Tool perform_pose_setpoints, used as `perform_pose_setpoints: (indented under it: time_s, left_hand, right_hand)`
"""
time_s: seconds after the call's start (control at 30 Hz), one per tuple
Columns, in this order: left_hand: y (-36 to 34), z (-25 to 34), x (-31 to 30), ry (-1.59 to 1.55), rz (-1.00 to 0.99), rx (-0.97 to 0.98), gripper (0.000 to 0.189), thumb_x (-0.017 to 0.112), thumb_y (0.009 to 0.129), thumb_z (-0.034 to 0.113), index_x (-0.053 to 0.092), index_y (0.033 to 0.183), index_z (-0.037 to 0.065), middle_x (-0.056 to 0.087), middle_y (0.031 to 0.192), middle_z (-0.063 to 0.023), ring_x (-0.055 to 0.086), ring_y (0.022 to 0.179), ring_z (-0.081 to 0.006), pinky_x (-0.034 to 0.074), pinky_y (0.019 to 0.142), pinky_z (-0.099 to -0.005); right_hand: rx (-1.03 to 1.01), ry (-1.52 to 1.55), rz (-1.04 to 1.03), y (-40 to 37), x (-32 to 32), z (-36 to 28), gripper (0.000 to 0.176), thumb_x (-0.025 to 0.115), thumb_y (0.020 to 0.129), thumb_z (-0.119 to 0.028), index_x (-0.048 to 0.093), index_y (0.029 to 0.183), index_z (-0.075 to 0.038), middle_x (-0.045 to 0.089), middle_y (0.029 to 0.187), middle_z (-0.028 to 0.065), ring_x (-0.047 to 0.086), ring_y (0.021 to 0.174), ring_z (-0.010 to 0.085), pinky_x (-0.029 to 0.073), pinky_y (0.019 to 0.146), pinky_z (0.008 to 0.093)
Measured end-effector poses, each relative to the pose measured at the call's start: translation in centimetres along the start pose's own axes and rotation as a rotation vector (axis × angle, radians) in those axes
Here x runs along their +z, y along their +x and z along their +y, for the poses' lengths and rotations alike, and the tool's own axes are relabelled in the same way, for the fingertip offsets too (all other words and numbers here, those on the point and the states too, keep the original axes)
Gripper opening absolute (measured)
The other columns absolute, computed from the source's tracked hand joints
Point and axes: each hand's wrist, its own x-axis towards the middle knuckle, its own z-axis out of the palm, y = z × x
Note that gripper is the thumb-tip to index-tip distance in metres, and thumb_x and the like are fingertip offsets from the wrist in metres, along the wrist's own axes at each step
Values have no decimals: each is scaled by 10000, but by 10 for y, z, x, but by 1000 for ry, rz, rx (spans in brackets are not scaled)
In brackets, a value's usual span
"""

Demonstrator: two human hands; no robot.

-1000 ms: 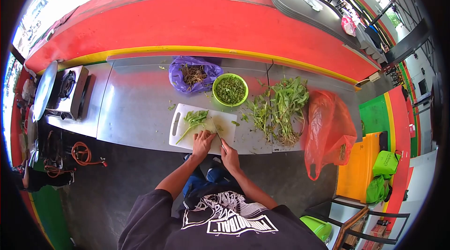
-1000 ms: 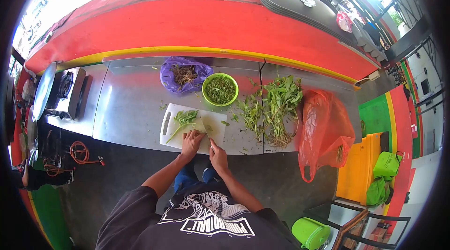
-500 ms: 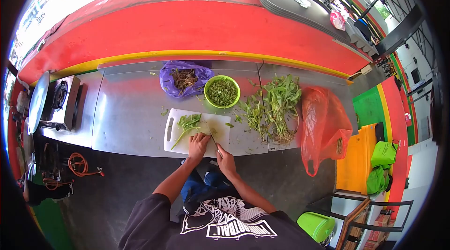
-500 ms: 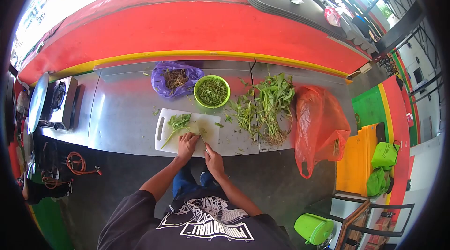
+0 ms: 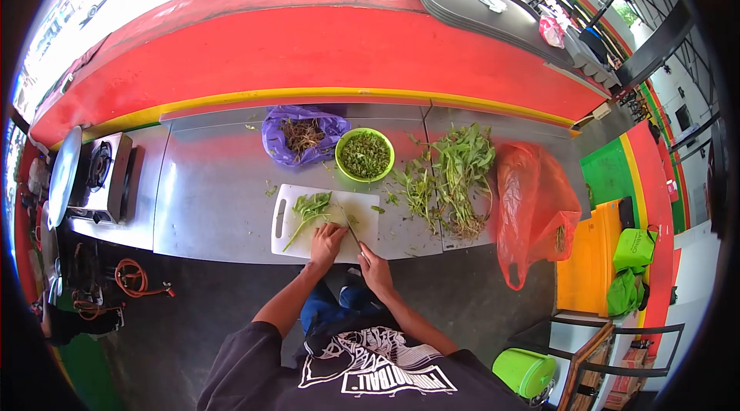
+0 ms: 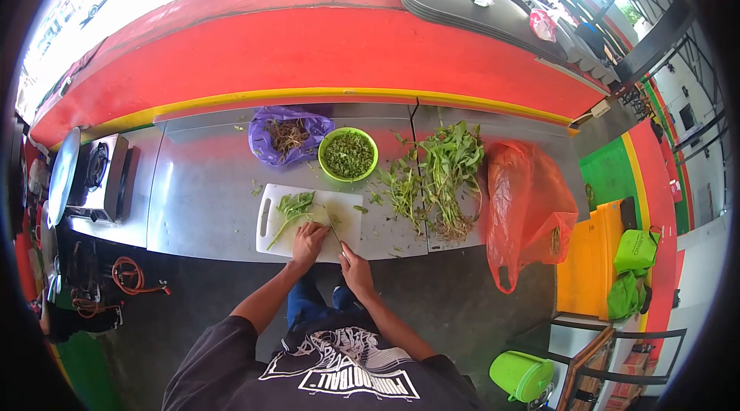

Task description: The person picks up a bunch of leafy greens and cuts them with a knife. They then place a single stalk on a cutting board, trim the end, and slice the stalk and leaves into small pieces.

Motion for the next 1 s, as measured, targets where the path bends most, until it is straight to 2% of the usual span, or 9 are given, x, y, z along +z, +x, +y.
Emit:
perform_pose_setpoints:
  time_s: [0.17,0.33,0.4,0.53,0.63,0.77,0.83,1.0]
  left_hand:
    - [-6,8,-13,78,-58,33,231,672,846,133,728,1067,167,614,936,-3,599,897,-216,424,777,-379]
    - [1,3,-3,24,-51,-13,227,671,853,133,728,1071,164,630,943,-15,601,906,-220,421,792,-388]
    - [2,1,-2,-21,-52,-23,227,674,854,132,728,1072,162,635,947,-20,602,909,-223,420,793,-389]
    - [2,3,-3,2,-55,16,225,687,849,125,724,1071,144,643,935,-25,606,902,-222,420,793,-397]
    - [0,10,-11,35,-60,36,220,688,856,128,718,1074,136,642,924,-26,606,892,-223,418,791,-402]
    - [2,5,-2,37,-39,4,217,681,870,133,711,1085,135,637,919,-33,604,885,-234,417,787,-407]
    - [4,1,1,47,-46,11,219,680,870,132,710,1087,133,635,916,-34,604,885,-236,417,787,-408]
    - [5,6,-5,48,-54,49,216,672,875,128,708,1089,130,632,914,-38,603,886,-239,417,784,-409]
  right_hand:
    - [111,-38,-75,26,7,-10,377,624,958,-188,609,1310,-54,652,997,316,633,964,461,528,754,467]
    - [89,71,-37,4,-2,-10,379,619,957,-185,604,1306,-38,663,1010,305,637,966,458,538,784,467]
    - [0,28,30,-5,-2,-6,371,624,951,-156,603,1310,-64,665,904,296,651,865,459,530,707,489]
    - [38,-70,-16,10,4,-4,384,623,946,-171,599,1318,-79,672,869,280,657,818,452,529,697,496]
    - [75,-84,-9,25,13,-9,377,623,948,-174,605,1308,-62,668,913,288,651,865,456,528,718,484]
    - [105,10,14,17,6,-15,385,632,942,-164,603,1312,-63,661,899,292,650,849,455,526,694,472]
    - [58,34,10,5,3,-10,393,636,938,-157,597,1317,-61,655,879,293,650,836,456,523,679,469]
    - [77,-40,-12,10,7,-7,389,627,947,-163,594,1320,-59,653,872,295,649,832,459,518,677,478]
